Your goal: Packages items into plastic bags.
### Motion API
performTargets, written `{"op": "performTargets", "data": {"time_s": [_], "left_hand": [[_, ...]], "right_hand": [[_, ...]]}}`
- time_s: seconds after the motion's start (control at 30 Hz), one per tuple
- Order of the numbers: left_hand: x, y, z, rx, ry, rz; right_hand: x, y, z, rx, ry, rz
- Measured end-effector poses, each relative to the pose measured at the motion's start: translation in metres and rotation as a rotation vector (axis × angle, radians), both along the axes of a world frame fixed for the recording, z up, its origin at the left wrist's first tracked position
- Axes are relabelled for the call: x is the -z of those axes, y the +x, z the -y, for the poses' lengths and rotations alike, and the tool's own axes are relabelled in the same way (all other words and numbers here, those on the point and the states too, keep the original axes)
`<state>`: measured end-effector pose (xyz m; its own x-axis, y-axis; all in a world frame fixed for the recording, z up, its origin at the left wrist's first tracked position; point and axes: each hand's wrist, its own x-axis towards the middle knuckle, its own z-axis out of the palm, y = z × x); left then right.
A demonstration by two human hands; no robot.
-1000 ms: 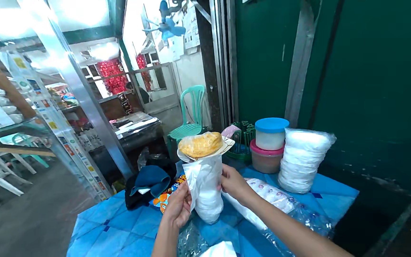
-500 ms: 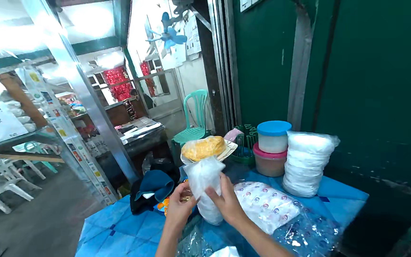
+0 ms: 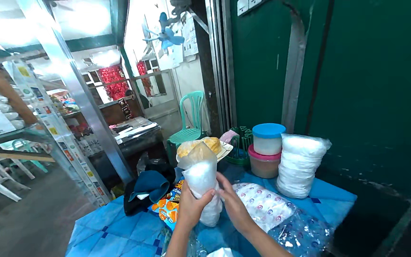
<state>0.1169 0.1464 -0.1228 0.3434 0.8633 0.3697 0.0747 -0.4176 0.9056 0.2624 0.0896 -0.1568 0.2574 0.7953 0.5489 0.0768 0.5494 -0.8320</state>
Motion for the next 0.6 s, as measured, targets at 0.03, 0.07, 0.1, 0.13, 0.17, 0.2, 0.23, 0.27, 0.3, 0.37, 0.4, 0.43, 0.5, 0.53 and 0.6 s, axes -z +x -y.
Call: {"op": "performTargets", "data": {"time_s": [0.03,0.07,0.1,0.13,0.17,0.2,0.23,0.27,0.3,0.37,0.4,0.43,0.5,0.53,0.6], "left_hand": [[0.002,0.0,0.0,0.004,0.001,0.0],[0.003,-0.001,-0.001,0.014,0.001,-0.001],[0.004,-0.002,-0.002,0.02,0.005,-0.01],[0.005,-0.003,-0.002,0.017,0.006,-0.017],[0.007,-0.003,-0.001,0.01,0.0,-0.029],[0.009,-0.003,-0.001,0.008,-0.005,-0.035],[0.01,-0.004,-0.001,0.007,-0.009,-0.043],[0.01,-0.005,-0.002,0.005,-0.014,-0.065],[0.011,-0.008,-0.005,0.007,-0.009,-0.105],[0.01,-0.02,-0.01,0.067,0.038,-0.204],[0.007,-0.027,-0.01,0.125,0.046,-0.256],[0.004,-0.034,-0.009,0.174,0.042,-0.28],[-0.002,-0.041,-0.005,0.231,0.005,-0.251],[-0.004,-0.044,-0.003,0.243,-0.025,-0.229],[-0.006,-0.049,0.002,0.207,-0.045,-0.195]], "right_hand": [[-0.008,-0.001,-0.001,0.006,0.047,-0.059],[-0.019,-0.002,-0.002,0.028,0.053,-0.048],[-0.031,-0.004,-0.002,0.063,0.017,0.007],[-0.041,-0.007,-0.002,0.097,-0.038,0.075],[-0.048,-0.011,-0.003,0.137,-0.096,0.128],[-0.052,-0.016,-0.005,0.178,-0.145,0.158],[-0.054,-0.02,-0.008,0.216,-0.186,0.175],[-0.051,-0.022,-0.011,0.234,-0.219,0.189],[-0.047,-0.022,-0.013,0.236,-0.24,0.211],[-0.035,-0.021,-0.013,0.233,-0.239,0.228],[-0.03,-0.02,-0.012,0.229,-0.238,0.222],[-0.026,-0.019,-0.01,0.225,-0.241,0.215],[-0.022,-0.019,-0.008,0.229,-0.24,0.207],[-0.022,-0.02,-0.008,0.233,-0.241,0.208],[-0.026,-0.021,-0.006,0.242,-0.254,0.235]]}}
